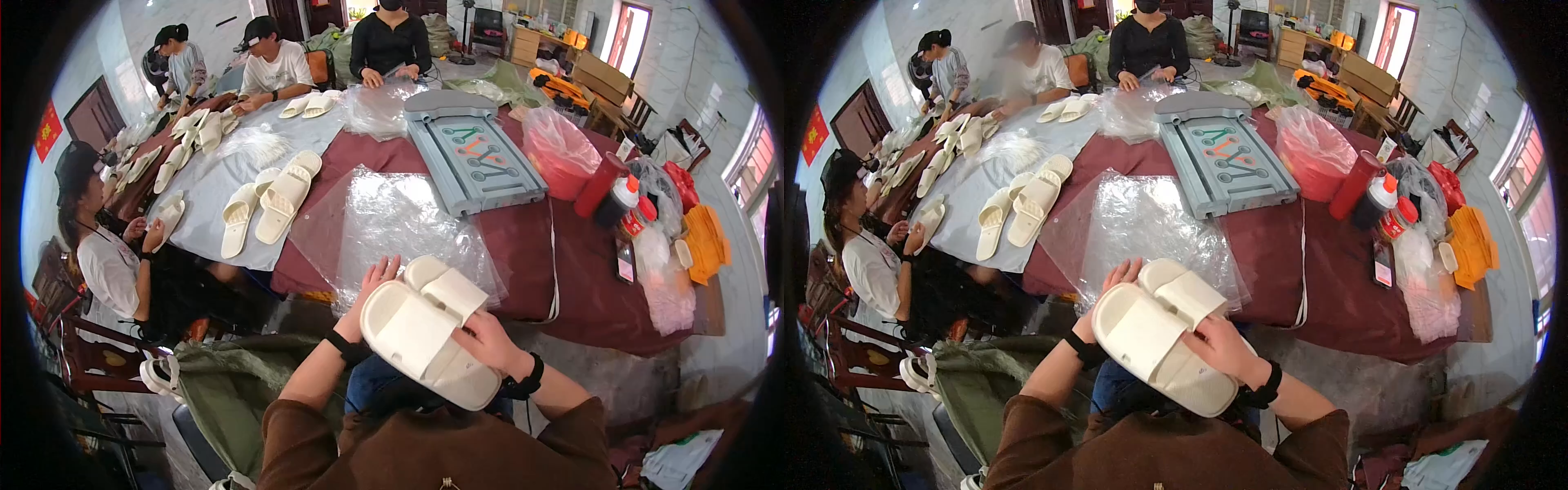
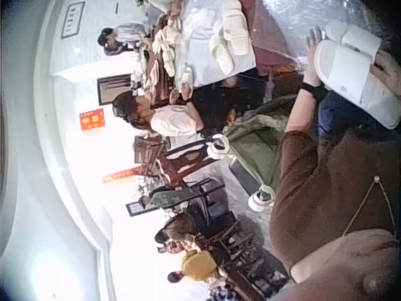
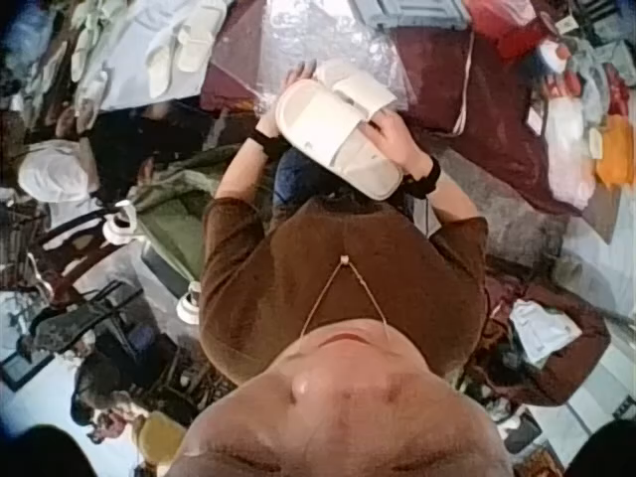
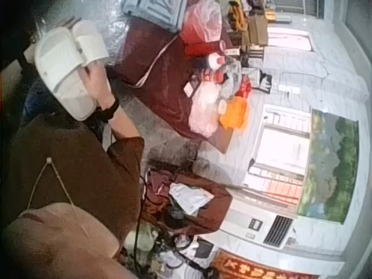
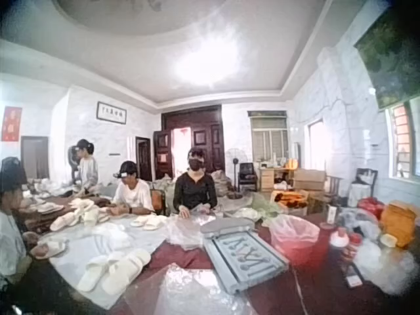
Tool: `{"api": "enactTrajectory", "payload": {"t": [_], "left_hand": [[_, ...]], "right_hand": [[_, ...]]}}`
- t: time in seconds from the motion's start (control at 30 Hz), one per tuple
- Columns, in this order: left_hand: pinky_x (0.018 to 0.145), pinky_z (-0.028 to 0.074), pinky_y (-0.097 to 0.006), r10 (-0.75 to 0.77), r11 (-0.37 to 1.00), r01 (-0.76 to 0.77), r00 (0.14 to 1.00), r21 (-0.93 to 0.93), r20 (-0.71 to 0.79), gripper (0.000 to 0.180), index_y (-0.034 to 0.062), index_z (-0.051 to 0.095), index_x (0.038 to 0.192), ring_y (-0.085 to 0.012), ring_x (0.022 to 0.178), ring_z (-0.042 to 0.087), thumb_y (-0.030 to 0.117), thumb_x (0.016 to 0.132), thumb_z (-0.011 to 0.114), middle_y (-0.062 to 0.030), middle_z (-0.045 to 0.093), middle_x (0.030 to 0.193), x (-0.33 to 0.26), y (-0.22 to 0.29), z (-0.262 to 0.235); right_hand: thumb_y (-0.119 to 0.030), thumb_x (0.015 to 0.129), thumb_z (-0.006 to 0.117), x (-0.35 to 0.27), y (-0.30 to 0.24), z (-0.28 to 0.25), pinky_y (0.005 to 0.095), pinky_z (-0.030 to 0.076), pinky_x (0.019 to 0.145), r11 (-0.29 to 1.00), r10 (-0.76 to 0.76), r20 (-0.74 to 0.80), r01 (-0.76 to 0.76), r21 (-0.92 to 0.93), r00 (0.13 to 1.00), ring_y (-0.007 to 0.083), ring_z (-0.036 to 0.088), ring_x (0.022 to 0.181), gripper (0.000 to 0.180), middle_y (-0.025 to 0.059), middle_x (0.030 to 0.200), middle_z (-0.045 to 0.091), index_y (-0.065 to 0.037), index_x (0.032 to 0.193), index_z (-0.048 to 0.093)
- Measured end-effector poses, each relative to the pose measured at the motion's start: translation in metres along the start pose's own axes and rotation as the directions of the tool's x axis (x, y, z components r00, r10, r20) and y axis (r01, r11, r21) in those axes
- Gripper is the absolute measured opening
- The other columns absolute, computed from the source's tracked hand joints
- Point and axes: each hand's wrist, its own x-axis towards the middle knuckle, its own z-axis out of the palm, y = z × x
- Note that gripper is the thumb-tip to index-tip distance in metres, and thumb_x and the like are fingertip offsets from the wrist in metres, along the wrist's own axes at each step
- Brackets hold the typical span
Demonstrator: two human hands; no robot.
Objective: Packing slippers into plastic bags at a manufacturing workstation.
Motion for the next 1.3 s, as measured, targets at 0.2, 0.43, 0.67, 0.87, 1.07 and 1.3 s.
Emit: {"api": "enactTrajectory", "payload": {"t": [0.2, 0.43, 0.67, 0.87, 1.07, 1.3], "left_hand": [[0.118, 0.024, -0.052, -0.055, 0.996, 0.063, 0.992, -0.066, 0.114, 0.052, 0.0139, 0.049, 0.145, -0.0439, 0.145, 0.028, 0.033, 0.097, 0.047, -0.0206, 0.036, 0.156, 0.003, -0.002, -0.016], [0.122, 0.017, -0.045, -0.145, 0.719, 0.273, 0.958, -0.639, 0.247, 0.052, 0.0116, 0.044, 0.149, -0.0389, 0.148, 0.025, 0.038, 0.106, 0.033, -0.0123, 0.038, 0.158, 0.018, -0.007, -0.041], [0.122, 0.017, -0.044, -0.057, 0.781, 0.188, 0.971, -0.596, 0.231, 0.051, 0.0115, 0.040, 0.152, -0.0398, 0.148, 0.026, 0.031, 0.105, 0.035, -0.0168, 0.037, 0.157, 0.014, 0.019, -0.056], [0.119, 0.025, -0.050, 0.051, 0.944, 0.000, 0.988, -0.329, 0.147, 0.052, 0.0157, 0.042, 0.151, -0.0470, 0.144, 0.030, 0.026, 0.100, 0.041, -0.0278, 0.037, 0.153, 0.015, 0.057, -0.084], [0.117, 0.028, -0.052, 0.086, 0.993, -0.083, 0.996, -0.085, 0.037, 0.061, 0.0154, 0.047, 0.147, -0.0474, 0.143, 0.031, 0.013, 0.086, 0.050, -0.0251, 0.031, 0.157, 0.021, 0.058, -0.079], [0.118, 0.026, -0.050, 0.032, 0.943, 0.036, 0.979, -0.330, 0.199, 0.068, 0.0132, 0.045, 0.148, -0.0471, 0.142, 0.032, 0.010, 0.080, 0.048, -0.0244, 0.029, 0.159, 0.038, 0.034, -0.061]], "right_hand": [[-0.022, 0.094, 0.064, -0.003, 0.019, -0.013, 0.0451, 0.048, 0.072, 0.957, 0.133, -0.213, -0.181, -0.225, 0.968, 0.0403, 0.063, 0.084, 0.027, 0.0242, 0.093, 0.064, 0.004, 0.099, 0.066], [-0.020, 0.090, 0.067, -0.011, 0.001, -0.025, 0.0443, 0.050, 0.074, 0.957, -0.021, -0.138, -0.020, -0.289, 0.990, 0.0403, 0.062, 0.088, 0.028, 0.0223, 0.099, 0.063, 0.002, 0.107, 0.065], [-0.025, 0.092, 0.065, -0.002, -0.004, -0.006, 0.0451, 0.052, 0.075, 0.868, 0.031, 0.043, -0.005, -0.497, 0.999, 0.0361, 0.062, 0.088, 0.028, 0.0184, 0.099, 0.060, 0.000, 0.103, 0.065], [-0.026, 0.091, 0.065, 0.005, 0.010, -0.002, 0.0452, 0.054, 0.073, 0.813, 0.048, 0.008, -0.035, -0.581, 0.999, 0.0351, 0.063, 0.087, 0.028, 0.0194, 0.101, 0.060, 0.000, 0.101, 0.065], [-0.025, 0.090, 0.065, 0.004, -0.007, 0.004, 0.0459, 0.053, 0.073, 0.822, 0.101, 0.074, -0.041, -0.568, 0.992, 0.0359, 0.063, 0.084, 0.027, 0.0194, 0.098, 0.060, 0.000, 0.099, 0.065], [-0.024, 0.090, 0.065, -0.021, -0.003, -0.008, 0.0456, 0.053, 0.069, 0.851, 0.058, 0.004, -0.047, -0.523, 0.998, 0.0355, 0.063, 0.078, 0.023, 0.0186, 0.094, 0.061, 0.000, 0.092, 0.066]]}}
